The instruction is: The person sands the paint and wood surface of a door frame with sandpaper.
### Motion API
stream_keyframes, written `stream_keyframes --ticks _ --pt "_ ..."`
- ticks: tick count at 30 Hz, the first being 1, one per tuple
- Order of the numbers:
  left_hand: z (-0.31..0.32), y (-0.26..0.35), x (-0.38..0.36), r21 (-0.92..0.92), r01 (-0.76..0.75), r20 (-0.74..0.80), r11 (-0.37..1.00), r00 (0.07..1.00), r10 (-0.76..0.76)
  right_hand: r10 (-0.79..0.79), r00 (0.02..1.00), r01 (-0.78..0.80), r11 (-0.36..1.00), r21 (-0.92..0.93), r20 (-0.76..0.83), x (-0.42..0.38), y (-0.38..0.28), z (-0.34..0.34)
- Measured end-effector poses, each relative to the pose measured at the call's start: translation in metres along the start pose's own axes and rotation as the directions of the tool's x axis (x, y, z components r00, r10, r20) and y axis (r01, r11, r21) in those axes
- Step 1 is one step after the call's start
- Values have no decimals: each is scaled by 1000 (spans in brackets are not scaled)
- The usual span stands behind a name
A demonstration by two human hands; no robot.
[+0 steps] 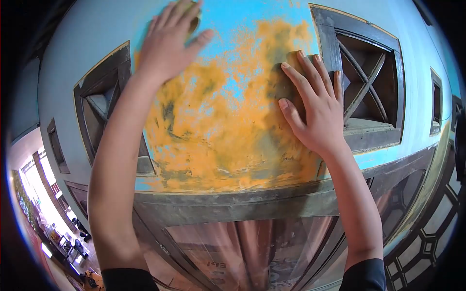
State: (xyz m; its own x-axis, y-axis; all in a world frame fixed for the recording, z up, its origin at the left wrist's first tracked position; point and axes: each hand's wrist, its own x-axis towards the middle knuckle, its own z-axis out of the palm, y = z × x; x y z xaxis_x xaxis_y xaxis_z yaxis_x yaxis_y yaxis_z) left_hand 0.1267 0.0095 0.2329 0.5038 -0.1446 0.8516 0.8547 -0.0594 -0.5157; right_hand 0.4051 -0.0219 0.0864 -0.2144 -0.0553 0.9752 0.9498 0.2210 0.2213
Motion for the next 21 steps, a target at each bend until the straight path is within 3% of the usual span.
stream_keyframes --ticks 2,3,6,10,11,14,16,17,19,21 --pt "-21 19 5 30 201 106 979 973 -203 -2 1000 2 1000 8 -7 -1 0 0" --pt "18 -3 -2 72 -17 -157 997 987 28 3 1000 -3 1000 16 -7 -1 0 0" --pt "-5 60 -19 -100 -217 -5 971 976 218 9 1000 -9 1000 23 -10 0 0 0" --pt "14 -13 10 -11 -192 -44 981 980 192 1 1000 -1 1000 16 -11 -1 1 1" --pt "-24 5 22 99 172 328 980 924 -196 1 1000 -1 1000 16 -16 -1 1 1" --pt "-39 37 25 86 338 341 937 874 -347 3 1000 -2 1000 30 -18 -1 2 1" --pt "-31 60 6 28 56 255 998 965 -61 3 1000 -2 1000 21 -20 -1 1 0" --pt "-18 63 -3 8 -111 221 994 970 107 -1 1000 2 1000 19 -24 0 1 0" --pt "-8 51 -10 -18 -296 184 955 938 294 9 1000 -9 1000 15 -27 -1 0 1" --pt "-9 2 -10 -35 -25 131 999 991 29 -1 1000 2 1000 9 -29 0 1 2"
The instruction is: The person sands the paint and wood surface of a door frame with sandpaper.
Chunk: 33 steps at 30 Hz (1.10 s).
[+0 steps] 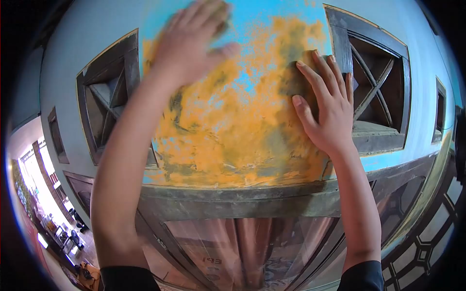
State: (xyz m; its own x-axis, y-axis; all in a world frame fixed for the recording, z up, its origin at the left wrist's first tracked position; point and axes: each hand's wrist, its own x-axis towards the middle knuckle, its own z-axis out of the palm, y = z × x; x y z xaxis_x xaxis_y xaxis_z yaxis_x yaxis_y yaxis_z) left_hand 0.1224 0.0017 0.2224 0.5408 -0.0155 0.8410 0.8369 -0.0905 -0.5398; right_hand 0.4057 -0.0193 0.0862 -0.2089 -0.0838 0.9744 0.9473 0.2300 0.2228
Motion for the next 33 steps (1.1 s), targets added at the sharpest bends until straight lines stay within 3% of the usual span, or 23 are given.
stream_keyframes --ticks 1,4,7,10,14,17,19,21,24,27,30,32,33 --pt "0 -21 -1 -34 123 -27 992 992 -124 -4 1000 4 1000 3 0 0 0 0" --pt "27 -45 -18 98 187 -299 977 942 -150 3 1000 -3 1000 16 2 0 -2 -2" --pt "3 32 -40 -19 -27 -60 999 998 26 -4 1000 4 1000 11 -6 0 -1 -1" --pt "-2 39 -58 -104 -248 -4 963 969 249 8 1000 -8 1000 -17 5 0 -3 -2" --pt "10 -39 -49 78 25 -168 997 986 -11 -11 1000 10 1000 -23 -11 -1 -1 2" --pt "13 -9 -55 24 66 -161 998 985 -61 -8 1000 8 1000 -25 2 0 -3 -2" --pt "-1 41 -77 -122 -116 -35 986 993 113 -3 1000 3 999 -33 10 0 -4 -3" --pt "-6 68 -94 -257 -295 95 920 940 328 1 1000 0 999 -41 17 0 -3 -3" --pt "0 25 -70 -45 -247 57 968 967 249 1 1000 0 999 -46 24 0 -4 -3" --pt "16 -28 -56 -16 45 -113 999 993 -47 -5 1000 6 999 -34 15 -1 -2 -1" --pt "7 25 -74 -24 1 -44 1000 999 -2 -5 999 7 999 -49 40 -1 -3 -3" --pt "-8 85 -105 -183 -226 218 957 940 264 4 1000 -4 1000 -27 23 -1 -2 -2" --pt "-4 86 -108 -222 -284 204 933 922 329 10 1000 -10 1000 -14 19 -2 -3 -1"
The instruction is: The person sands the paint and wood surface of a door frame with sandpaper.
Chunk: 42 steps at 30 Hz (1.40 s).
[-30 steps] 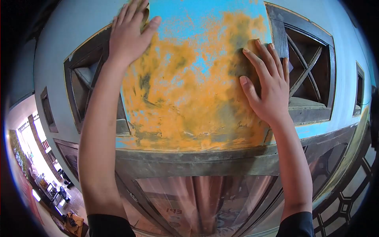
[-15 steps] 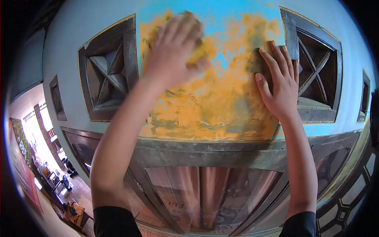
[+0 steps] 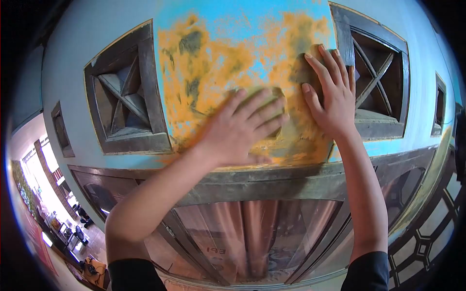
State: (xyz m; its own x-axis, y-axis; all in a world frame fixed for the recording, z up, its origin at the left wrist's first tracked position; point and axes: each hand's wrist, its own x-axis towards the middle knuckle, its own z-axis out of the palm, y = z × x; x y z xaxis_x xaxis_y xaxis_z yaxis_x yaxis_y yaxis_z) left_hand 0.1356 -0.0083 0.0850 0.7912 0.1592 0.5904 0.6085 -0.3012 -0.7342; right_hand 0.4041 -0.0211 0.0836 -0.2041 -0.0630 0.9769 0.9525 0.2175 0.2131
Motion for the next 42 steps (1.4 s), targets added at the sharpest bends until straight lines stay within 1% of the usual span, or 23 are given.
stream_keyframes --ticks 2,3,4,6,9,11,12,14,15,17,18,19,22,23,25,26,27,30,33,35,36,39,42 --pt "3 2 -4 -53 -116 -8 992 993 116 -6 1000 6 1000 -5 -2 -1 -1 1" --pt "0 -18 0 79 29 -87 996 996 -22 -10 1000 10 1000 -11 -7 0 0 1" --pt "-4 -50 5 111 156 -174 981 975 -135 -13 1000 13 1000 -18 -12 0 0 1" --pt "-8 -102 10 141 405 -346 903 875 -338 -12 1000 11 1000 -27 -11 0 0 2" --pt "-12 -72 10 164 440 -340 883 866 -368 -4 1000 4 999 -33 -13 -1 1 2" --pt "-12 -3 1 43 219 -84 975 973 -215 -6 1000 6 1000 -30 -13 -2 0 3" --pt "-7 9 -7 -2 100 -43 995 994 -100 -9 1000 9 999 -30 -16 -2 0 5" --pt "2 22 -12 -102 -139 -2 985 990 140 -12 1000 12 1000 -26 -19 0 1 5" --pt "6 -2 -3 -111 -176 -70 978 983 170 -11 1000 10 1000 -22 -15 0 1 4" --pt "-15 -53 19 123 68 -178 990 983 -45 -6 1000 6 1000 -19 -6 -1 0 4" --pt "-16 -84 27 136 225 -288 965 941 -179 -8 1000 8 1000 -18 -2 -1 0 4" --pt "-22 -99 34 135 375 -396 917 869 -296 -7 1000 7 1000 -18 -3 -1 0 4" --pt "-7 -63 35 70 399 -431 914 839 -333 0 1000 0 1000 -24 -14 -2 0 3" --pt "-11 -27 32 112 345 -236 932 920 -313 0 1000 0 1000 -25 -13 -3 -1 3" --pt "-1 23 11 -87 87 -153 992 983 -100 -6 1000 5 1000 -30 -21 -7 2 4" --pt "2 33 8 -191 -44 -130 981 991 19 -1 1000 0 1000 -30 -13 -9 4 4" --pt "6 15 10 -77 -61 -80 995 995 55 -2 1000 2 1000 -28 -3 -11 4 3" --pt "-9 -50 27 198 268 -238 943 946 -219 6 1000 -6 1000 -14 27 -19 5 0" --pt "-12 -49 31 218 421 -261 881 895 -363 5 999 -5 1000 12 50 -32 8 -6" --pt "-2 10 16 11 126 -84 992 989 -125 4 997 -4 1000 7 71 -40 13 -8" --pt "2 30 11 -109 -17 -17 994 1000 15 2 997 -3 1000 5 80 -42 15 -8" --pt "0 8 19 -87 -57 -87 995 995 50 9 996 -10 1000 13 93 -43 13 -11" --pt "-17 -31 40 83 276 -249 958 936 -248 14 997 -16 1000 20 81 -45 13 -11"
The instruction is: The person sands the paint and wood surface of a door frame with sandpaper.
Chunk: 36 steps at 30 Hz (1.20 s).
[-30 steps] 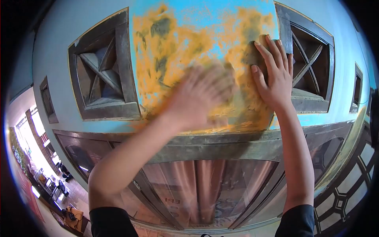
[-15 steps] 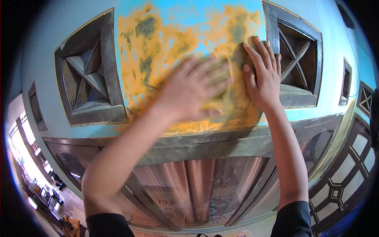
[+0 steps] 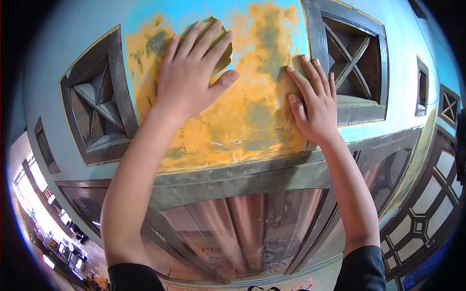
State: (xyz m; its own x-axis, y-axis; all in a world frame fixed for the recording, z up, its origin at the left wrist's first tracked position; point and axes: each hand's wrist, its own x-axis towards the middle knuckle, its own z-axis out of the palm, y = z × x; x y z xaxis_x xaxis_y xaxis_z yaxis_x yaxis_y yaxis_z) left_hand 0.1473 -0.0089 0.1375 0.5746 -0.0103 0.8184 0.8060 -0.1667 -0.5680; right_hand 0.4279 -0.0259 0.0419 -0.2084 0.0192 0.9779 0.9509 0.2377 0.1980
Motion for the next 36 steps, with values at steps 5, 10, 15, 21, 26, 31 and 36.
stream_keyframes --ticks 5,10,15,21,26,31,36 --pt "9 78 -46 -225 -245 85 943 959 270 9 1000 -9 999 32 -12 -3 3 2" --pt "5 42 -16 23 -63 85 998 994 61 7 999 -5 998 55 -35 -5 5 2" --pt "10 75 -41 -143 -236 155 961 954 257 7 999 -3 998 65 -52 -7 8 4" --pt "12 85 -26 18 -133 85 991 988 131 4 994 9 993 119 -110 -9 13 7" --pt "12 83 -15 -91 -232 100 968 965 241 46 989 -22 986 165 -141 -18 17 5" --pt "13 111 -39 -150 -250 125 957 955 269 35 986 -12 990 140 -161 -23 22 7" --pt "4 78 -1 -29 -191 101 981 976 193 30 990 -13 992 124 -137 -30 24 2"
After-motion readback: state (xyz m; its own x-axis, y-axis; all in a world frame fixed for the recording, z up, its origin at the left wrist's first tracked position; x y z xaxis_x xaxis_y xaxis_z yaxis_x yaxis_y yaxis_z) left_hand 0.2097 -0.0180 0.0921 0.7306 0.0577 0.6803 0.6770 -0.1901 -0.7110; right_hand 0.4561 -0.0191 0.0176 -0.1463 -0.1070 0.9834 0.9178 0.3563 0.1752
